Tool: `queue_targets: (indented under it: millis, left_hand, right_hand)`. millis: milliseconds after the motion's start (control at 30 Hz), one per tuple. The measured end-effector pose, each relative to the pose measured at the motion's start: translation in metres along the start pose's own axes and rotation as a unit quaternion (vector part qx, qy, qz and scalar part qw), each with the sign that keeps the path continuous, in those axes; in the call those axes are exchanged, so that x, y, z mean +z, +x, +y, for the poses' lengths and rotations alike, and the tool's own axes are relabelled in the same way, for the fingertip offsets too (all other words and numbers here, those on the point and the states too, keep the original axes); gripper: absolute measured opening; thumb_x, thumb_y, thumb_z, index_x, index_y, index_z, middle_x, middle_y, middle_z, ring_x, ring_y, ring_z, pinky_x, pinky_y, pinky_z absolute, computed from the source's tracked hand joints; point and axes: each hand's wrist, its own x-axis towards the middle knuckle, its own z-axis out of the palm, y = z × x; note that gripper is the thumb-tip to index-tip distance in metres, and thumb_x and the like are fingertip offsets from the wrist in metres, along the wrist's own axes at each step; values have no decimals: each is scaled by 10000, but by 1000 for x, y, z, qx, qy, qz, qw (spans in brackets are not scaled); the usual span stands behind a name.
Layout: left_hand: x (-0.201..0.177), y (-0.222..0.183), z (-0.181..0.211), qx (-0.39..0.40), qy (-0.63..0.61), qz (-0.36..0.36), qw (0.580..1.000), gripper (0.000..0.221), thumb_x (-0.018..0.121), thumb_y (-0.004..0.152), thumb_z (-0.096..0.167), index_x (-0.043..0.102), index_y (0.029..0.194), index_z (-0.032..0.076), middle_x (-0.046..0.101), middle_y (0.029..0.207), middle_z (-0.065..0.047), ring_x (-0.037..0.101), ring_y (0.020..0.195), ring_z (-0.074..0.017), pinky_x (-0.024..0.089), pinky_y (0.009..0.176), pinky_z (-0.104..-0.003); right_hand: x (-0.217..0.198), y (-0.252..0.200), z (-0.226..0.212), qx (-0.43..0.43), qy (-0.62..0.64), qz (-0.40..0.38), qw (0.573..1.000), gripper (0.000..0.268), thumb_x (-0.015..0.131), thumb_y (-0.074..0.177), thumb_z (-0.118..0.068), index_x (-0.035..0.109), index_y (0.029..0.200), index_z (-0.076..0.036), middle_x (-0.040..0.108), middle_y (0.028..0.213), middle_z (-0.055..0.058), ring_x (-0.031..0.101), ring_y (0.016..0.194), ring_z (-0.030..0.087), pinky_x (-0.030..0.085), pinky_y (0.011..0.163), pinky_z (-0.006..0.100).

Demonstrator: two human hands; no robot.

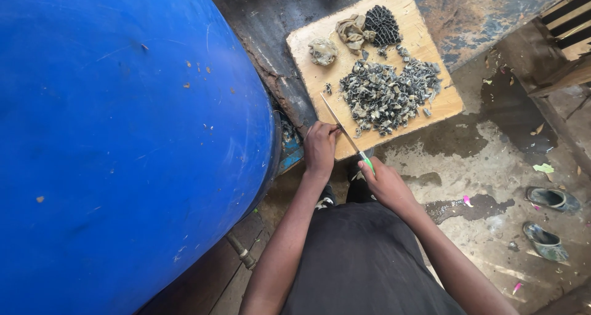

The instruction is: Chopping pieces of tripe on a wooden cutting board using a knife

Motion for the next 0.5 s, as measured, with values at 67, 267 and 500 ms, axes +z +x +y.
queue_targets:
  millis: [67,267,500]
  left_hand:
    - [2,0,0,1,8,2,1000,104,753,900,131,769,988,76,675,931,-91,701,923,-335,581,842,-425]
    - [0,6,2,11,13,10,1000,102,733,925,113,767,1009,66,664,940,-91,703,918,-354,585,831,-431]
    - [2,-2,0,19,-5,-8,1000,165,697,928,77,762,1079,82,686,976,-116,702,950,-370,567,867,-457]
  right_hand:
    - [4,-2,8,-1,-27,2,1000,476,365,1059,-512,581,1028,-89,701,907,316,678,1013,520,517,888,611]
    - [2,-29,34,35,-102,-3,994,452,376,1055,-508,575,1090,-103,719,931,321,702,1020,514,535,916,607]
    - [-14,-25,28,22,3,1,1000,477,387,1049,-490,593,1034,-61,708,914,348,663,1034,555,516,870,635]
